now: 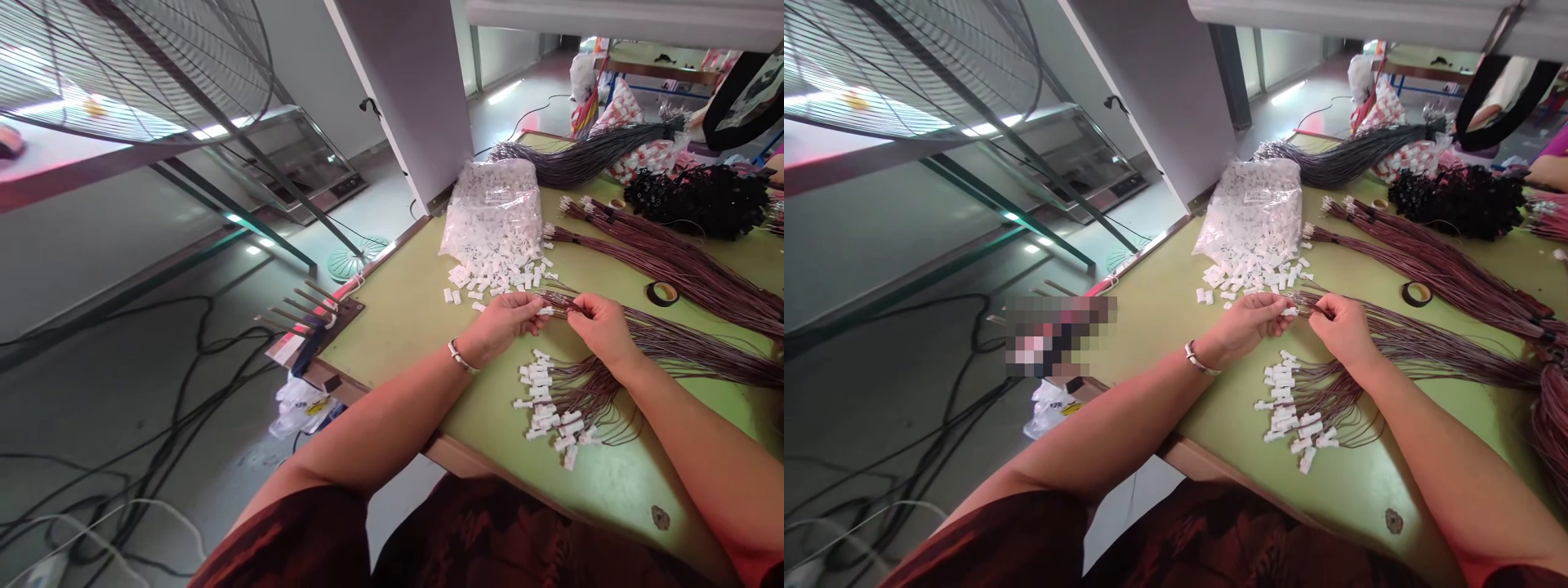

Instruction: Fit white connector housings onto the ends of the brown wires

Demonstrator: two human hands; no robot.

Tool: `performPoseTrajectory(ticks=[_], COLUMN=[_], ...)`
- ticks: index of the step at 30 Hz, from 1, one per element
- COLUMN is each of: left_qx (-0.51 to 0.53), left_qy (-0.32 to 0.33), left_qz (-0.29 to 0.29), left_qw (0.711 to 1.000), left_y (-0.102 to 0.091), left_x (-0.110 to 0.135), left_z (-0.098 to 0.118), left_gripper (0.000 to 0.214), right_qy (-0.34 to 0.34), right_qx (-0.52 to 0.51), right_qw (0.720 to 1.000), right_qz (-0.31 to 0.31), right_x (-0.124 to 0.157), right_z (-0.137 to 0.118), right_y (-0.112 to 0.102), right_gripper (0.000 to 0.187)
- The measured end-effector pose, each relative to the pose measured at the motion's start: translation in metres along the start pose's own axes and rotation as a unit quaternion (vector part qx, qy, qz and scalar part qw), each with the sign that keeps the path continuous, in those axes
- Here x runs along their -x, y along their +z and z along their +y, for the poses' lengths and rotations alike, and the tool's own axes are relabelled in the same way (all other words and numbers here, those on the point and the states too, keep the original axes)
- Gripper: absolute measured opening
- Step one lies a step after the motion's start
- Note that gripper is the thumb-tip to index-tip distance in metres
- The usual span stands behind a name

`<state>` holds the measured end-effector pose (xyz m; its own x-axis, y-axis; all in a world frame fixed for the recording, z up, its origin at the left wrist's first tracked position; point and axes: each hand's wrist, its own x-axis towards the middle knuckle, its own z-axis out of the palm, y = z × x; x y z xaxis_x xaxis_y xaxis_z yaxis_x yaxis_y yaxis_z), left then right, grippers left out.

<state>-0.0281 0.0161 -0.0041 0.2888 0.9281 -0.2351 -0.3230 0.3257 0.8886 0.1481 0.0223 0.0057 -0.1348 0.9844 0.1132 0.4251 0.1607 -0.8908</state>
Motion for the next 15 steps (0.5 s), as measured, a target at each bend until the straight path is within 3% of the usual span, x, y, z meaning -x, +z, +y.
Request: performPoseTrajectory(ticks=[3, 7, 13, 15], left_qx=[-0.019, -0.147, -0.329, -0.326], left_qy=[-0.004, 0.051, 0.224, 0.228], left_qz=[0.007, 0.032, 0.060, 0.063], left_qw=[1.000, 0.987, 0.916, 0.915], left_y=[-0.002, -0.003, 0.007, 0.010], left_x=[0.001, 0.000, -0.001, -0.002], left_z=[0.002, -0.001, -0.013, -0.016], left_gripper=[0.018, 0.013, 0.008, 0.008], right_qy=[0.017, 0.046, 0.054, 0.049], right_qx=[0.003, -0.013, -0.021, -0.019], right_qw=[1.000, 0.998, 0.995, 0.995], right_qz=[-0.002, -0.036, -0.082, -0.088], right_x=[-0.001, -0.004, -0.005, -0.005], right_z=[0.000, 0.005, 0.015, 0.016], right_y=[0.000, 0.000, 0.002, 0.002], right_gripper=[0.014, 0.014, 0.016, 0.017])
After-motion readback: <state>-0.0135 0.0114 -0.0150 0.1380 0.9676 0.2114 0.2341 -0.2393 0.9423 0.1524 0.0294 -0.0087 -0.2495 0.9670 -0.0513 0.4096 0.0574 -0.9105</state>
